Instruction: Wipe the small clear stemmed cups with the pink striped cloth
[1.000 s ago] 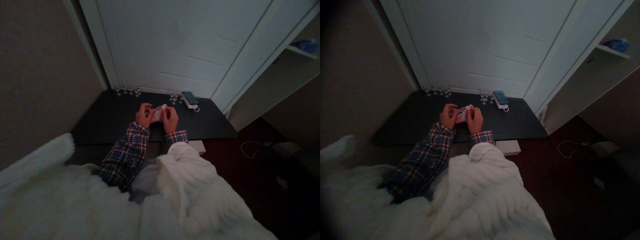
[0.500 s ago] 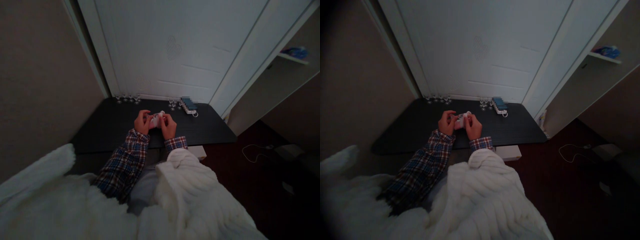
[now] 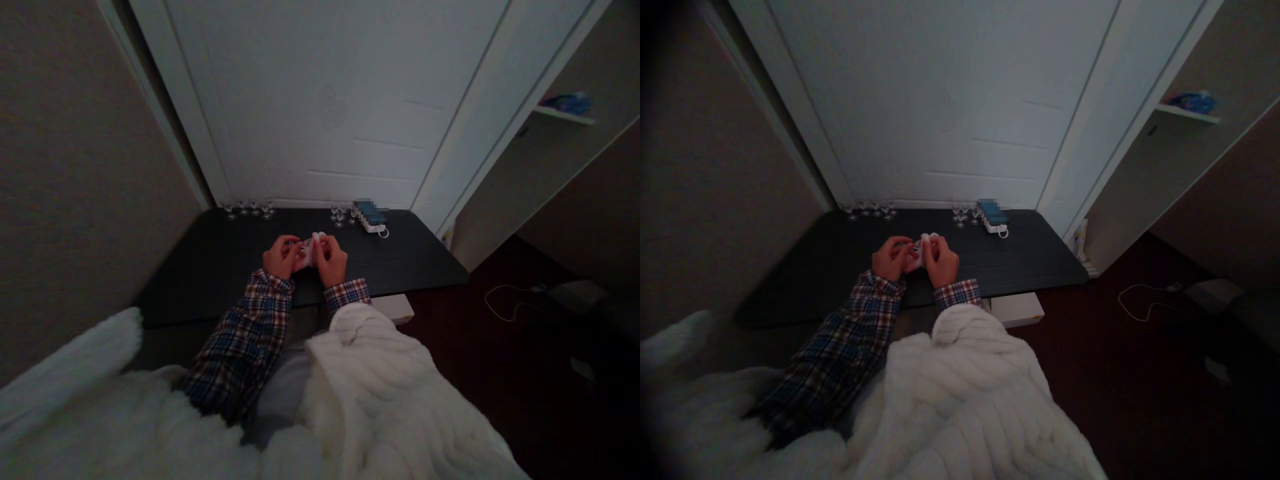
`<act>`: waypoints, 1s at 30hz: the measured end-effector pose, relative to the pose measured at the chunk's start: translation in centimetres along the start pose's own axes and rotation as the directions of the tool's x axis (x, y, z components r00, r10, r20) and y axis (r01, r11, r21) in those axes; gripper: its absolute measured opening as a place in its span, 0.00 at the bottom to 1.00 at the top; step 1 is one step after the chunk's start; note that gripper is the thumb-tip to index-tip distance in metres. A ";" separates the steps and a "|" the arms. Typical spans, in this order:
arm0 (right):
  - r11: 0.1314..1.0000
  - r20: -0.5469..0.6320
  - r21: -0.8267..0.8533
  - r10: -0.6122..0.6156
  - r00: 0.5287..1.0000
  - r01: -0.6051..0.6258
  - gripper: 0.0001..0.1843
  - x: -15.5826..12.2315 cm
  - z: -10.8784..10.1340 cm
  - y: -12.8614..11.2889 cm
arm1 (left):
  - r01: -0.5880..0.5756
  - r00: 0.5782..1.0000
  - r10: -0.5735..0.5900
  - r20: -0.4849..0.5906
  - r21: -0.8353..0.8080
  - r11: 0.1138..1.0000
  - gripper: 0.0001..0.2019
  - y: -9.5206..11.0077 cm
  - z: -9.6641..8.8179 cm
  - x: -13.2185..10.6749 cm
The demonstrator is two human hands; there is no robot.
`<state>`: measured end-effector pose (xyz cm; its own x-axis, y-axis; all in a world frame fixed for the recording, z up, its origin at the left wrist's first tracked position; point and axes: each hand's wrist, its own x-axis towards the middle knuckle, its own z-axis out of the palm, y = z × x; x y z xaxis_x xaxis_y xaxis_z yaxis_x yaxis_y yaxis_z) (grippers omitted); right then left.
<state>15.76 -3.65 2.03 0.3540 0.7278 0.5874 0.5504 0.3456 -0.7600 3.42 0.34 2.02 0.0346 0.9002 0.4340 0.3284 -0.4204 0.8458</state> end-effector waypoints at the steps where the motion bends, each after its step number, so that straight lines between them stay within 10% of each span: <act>1: 1.000 -0.010 -0.004 0.002 1.000 -0.002 0.19 0.0 0.0 0.0 | 0.004 1.000 -0.004 0.019 0.008 1.000 0.15 0.1 0.0 0.0; 30: 0.998 0.019 -0.014 0.055 0.998 -0.054 0.18 0.3 0.1 0.5 | -0.085 0.996 0.082 0.026 0.155 0.984 0.16 -0.6 0.3 0.1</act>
<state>16.07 -3.21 1.77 0.3693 0.7566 0.5396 0.5409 0.2972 -0.7868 3.53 0.75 1.46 0.0864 0.8652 0.4938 0.4665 -0.4731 0.7473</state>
